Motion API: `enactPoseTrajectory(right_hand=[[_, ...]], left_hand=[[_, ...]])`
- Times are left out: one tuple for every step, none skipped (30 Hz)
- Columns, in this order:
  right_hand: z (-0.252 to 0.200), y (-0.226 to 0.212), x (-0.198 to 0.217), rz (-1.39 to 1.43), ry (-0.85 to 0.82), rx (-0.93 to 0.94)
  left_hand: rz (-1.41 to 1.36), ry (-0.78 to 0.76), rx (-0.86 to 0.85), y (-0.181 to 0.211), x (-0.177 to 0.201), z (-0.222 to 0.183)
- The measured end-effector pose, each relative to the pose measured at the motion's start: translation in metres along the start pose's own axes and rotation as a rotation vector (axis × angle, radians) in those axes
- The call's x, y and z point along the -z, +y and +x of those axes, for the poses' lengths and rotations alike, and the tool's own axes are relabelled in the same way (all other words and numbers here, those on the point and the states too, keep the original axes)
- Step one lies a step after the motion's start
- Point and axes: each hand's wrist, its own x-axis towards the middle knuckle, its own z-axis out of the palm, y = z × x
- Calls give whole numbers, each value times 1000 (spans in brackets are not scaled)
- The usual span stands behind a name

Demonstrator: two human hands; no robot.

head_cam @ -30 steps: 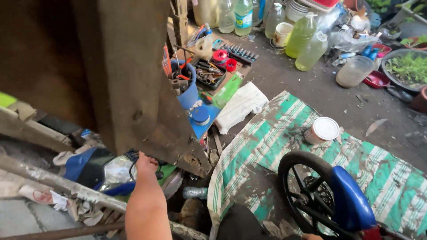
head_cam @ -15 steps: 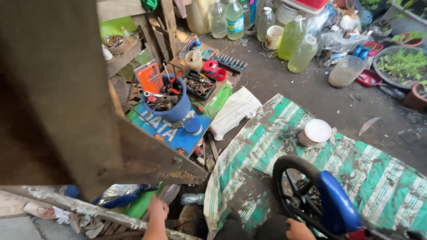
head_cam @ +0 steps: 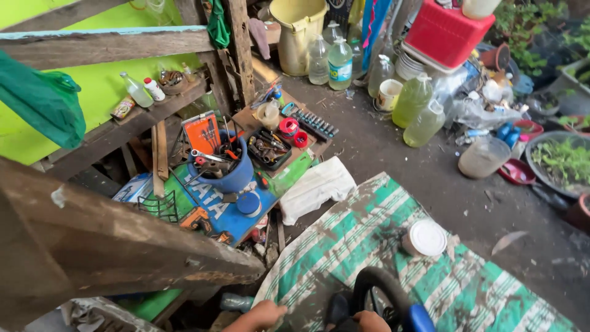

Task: The person is removing plastic body panels from a motorcycle using a screwdriver.

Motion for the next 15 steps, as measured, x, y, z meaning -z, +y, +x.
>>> enactPoseTrajectory(right_hand=[[13,-6,37,-18,-28,-11],[23,4,51,-31,-26,-6],[32,13,61,-29,49,64],[41,21,71,-27,124,134],[38,20,88,-41,117,138],[35,17,105,-11,61,129],[35,14,125,14,9,120],[33,8,133,-5,5,122],[35,-1,142,-20,-11,69],[36,-10,152,-36,-25,16],[46,-11,155,-53,-37,20],[57,-13,159,-42,-100,69],[66,-14,160,-27,-166,114],[65,-15,158,-40,-181,113],[67,-19,159,-71,-149,114]], left_hand=[[-38,21,-11,20,7,-2],[-51,25,-16,38,7,-7],[-297,42,-75,53,7,-12],[-543,60,-134,67,7,-16],[-559,58,-132,79,8,-17],[-648,62,-174,91,11,-17],[-740,67,-220,104,15,-15],[-759,66,-222,117,15,-19],[-771,61,-215,128,19,-23],[-782,56,-209,139,24,-26],[-803,55,-202,149,28,-26],[-922,56,-239,159,32,-25],[-1039,55,-272,168,36,-23],[-1056,52,-261,173,39,-17],[-1172,24,-256,181,47,-12]])
